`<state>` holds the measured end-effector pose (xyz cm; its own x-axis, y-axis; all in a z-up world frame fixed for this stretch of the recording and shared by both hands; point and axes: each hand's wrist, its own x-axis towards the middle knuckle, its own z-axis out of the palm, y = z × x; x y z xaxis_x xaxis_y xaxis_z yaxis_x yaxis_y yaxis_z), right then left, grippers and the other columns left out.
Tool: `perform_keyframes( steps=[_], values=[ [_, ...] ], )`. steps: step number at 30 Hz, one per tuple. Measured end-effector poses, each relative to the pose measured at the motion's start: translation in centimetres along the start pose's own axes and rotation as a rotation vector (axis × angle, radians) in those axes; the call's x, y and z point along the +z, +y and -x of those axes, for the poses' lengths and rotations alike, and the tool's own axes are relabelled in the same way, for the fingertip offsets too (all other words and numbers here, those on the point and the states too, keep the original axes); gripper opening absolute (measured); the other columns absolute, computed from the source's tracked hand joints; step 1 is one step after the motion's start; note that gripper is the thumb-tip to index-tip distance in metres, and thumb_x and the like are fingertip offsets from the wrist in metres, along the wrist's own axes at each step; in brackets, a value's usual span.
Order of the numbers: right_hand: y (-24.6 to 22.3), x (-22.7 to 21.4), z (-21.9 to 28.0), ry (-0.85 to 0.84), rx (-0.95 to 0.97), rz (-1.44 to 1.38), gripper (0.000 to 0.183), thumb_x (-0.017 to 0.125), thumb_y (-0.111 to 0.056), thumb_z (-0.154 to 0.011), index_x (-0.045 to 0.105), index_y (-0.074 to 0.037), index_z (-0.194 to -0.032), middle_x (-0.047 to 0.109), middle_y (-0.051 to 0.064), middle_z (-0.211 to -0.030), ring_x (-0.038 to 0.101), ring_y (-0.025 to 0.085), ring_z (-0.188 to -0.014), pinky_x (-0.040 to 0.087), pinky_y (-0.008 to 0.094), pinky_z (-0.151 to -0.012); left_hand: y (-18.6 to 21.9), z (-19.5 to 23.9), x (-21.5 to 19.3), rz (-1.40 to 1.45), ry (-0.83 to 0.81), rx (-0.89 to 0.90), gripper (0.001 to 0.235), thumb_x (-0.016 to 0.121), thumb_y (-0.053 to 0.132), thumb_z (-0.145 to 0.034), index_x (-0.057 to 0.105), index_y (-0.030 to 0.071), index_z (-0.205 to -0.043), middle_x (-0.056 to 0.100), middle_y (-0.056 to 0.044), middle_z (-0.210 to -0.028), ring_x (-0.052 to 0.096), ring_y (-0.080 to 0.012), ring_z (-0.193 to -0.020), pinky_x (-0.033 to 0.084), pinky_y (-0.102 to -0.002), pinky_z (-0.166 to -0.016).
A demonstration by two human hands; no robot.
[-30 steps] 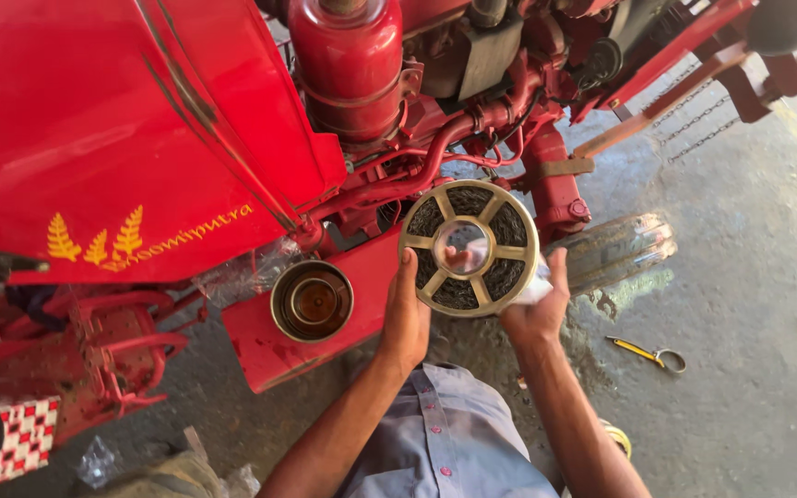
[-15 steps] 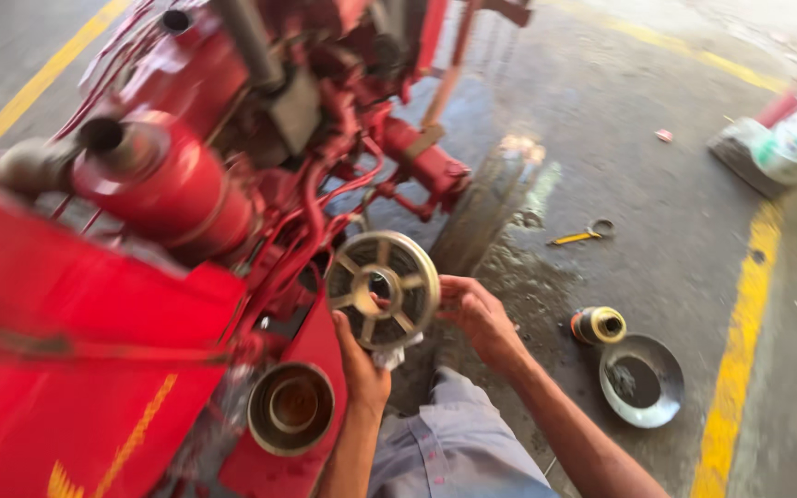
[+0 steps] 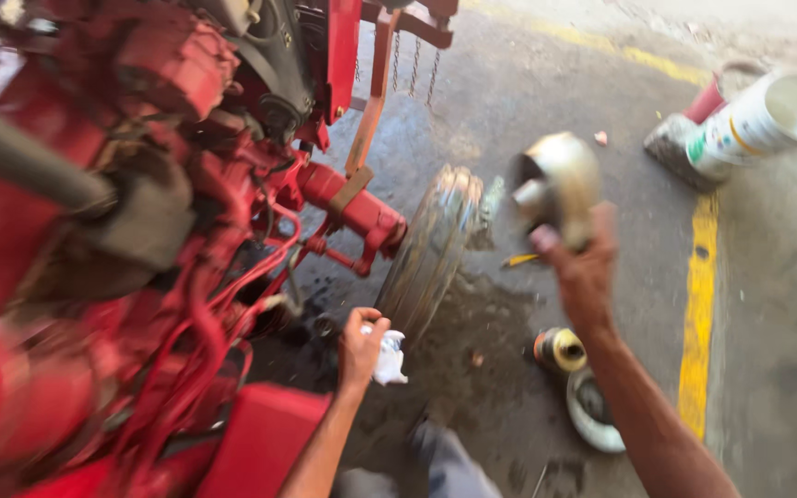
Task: The person removes a circular metal part from a red machine and repeatedly wipes it with a white cloth. They also wipe the machine's tire and other surfaces while holding a metal bowl containing dark liquid.
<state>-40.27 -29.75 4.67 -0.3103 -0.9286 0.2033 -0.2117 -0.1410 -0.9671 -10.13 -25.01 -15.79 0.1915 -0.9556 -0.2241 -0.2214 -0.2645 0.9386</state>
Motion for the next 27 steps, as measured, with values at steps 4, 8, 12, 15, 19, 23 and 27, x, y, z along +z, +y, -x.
perform_keyframes(
  steps=[4, 8, 12, 15, 19, 23, 27],
  values=[
    [13.1, 3.1, -10.9, 0.383, -0.541, 0.368, 0.055, 0.081, -0.004, -0.098, 0.041, -0.002, -0.136, 0.055, 0.014, -0.124, 0.057, 0.023, -0.118, 0.048, 0.038, -0.106, -5.8, -14.9, 10.0, -0.213, 0.246, 0.278, 0.030, 0.065, 0.009, -0.085, 0.063, 0.005, -0.114, 0.069, -0.017, -0.098, 0.067, -0.0346, -0.093, 0.052, -0.043, -0.081],
    [28.3, 8.9, -12.0, -0.383, -0.633, 1.030, 0.051, 0.076, -0.001, -0.074, 0.058, -0.009, -0.120, 0.062, 0.016, -0.115, 0.055, 0.031, -0.116, 0.044, 0.046, -0.104, -10.0, -22.7, 19.7, -0.368, 0.281, 0.546, 0.032, 0.058, 0.003, -0.084, 0.062, 0.004, -0.116, 0.064, -0.017, -0.112, 0.059, -0.0395, -0.107, 0.048, -0.050, -0.094],
    [28.6, 7.9, -18.7, -0.485, -0.555, 0.655, 0.055, 0.084, -0.018, -0.066, 0.064, -0.004, -0.115, 0.064, 0.018, -0.108, 0.058, 0.038, -0.105, 0.047, 0.050, -0.091, -9.9, -25.2, 22.2, -0.504, 0.447, 0.777, 0.029, 0.058, 0.011, -0.085, 0.064, 0.007, -0.113, 0.062, -0.016, -0.113, 0.059, -0.0380, -0.105, 0.045, -0.050, -0.089],
    [25.5, 5.4, -21.7, -0.112, -0.350, 0.640, 0.043, 0.082, -0.015, -0.083, 0.057, -0.001, -0.115, 0.058, 0.018, -0.109, 0.059, 0.032, -0.096, 0.050, 0.045, -0.082, -10.2, -24.0, 20.3, -0.556, 0.300, 0.605, 0.024, 0.057, 0.011, -0.087, 0.066, 0.011, -0.108, 0.062, -0.011, -0.107, 0.059, -0.0345, -0.100, 0.046, -0.049, -0.085],
    [27.9, 6.9, -20.4, 0.195, -0.344, 0.260, 0.041, 0.075, -0.012, -0.091, 0.048, -0.003, -0.122, 0.058, 0.012, -0.108, 0.061, 0.026, -0.095, 0.054, 0.040, -0.082, -9.9, -23.9, 20.2, -0.576, 0.296, 0.601, 0.025, 0.056, 0.011, -0.085, 0.067, 0.013, -0.108, 0.061, -0.010, -0.108, 0.059, -0.0337, -0.099, 0.046, -0.048, -0.085],
    [30.3, 8.2, -17.5, -0.408, -0.710, 0.803, 0.043, 0.078, -0.005, -0.064, 0.055, -0.007, -0.100, 0.060, 0.015, -0.093, 0.061, 0.038, -0.088, 0.051, 0.051, -0.081, -10.4, -24.2, 20.1, -0.577, 0.253, 0.563, 0.021, 0.057, 0.012, -0.088, 0.065, 0.013, -0.107, 0.061, -0.010, -0.109, 0.059, -0.0334, -0.101, 0.046, -0.048, -0.087],
    [25.4, 6.5, -22.4, -0.378, -0.596, 0.630, 0.031, 0.081, -0.009, -0.071, 0.062, -0.010, -0.095, 0.064, 0.011, -0.094, 0.063, 0.035, -0.085, 0.052, 0.046, -0.077, -10.4, -23.8, 20.1, -0.540, 0.273, 0.608, 0.023, 0.057, 0.013, -0.085, 0.066, 0.013, -0.106, 0.061, -0.010, -0.108, 0.059, -0.0337, -0.100, 0.046, -0.048, -0.085]
  ],
)
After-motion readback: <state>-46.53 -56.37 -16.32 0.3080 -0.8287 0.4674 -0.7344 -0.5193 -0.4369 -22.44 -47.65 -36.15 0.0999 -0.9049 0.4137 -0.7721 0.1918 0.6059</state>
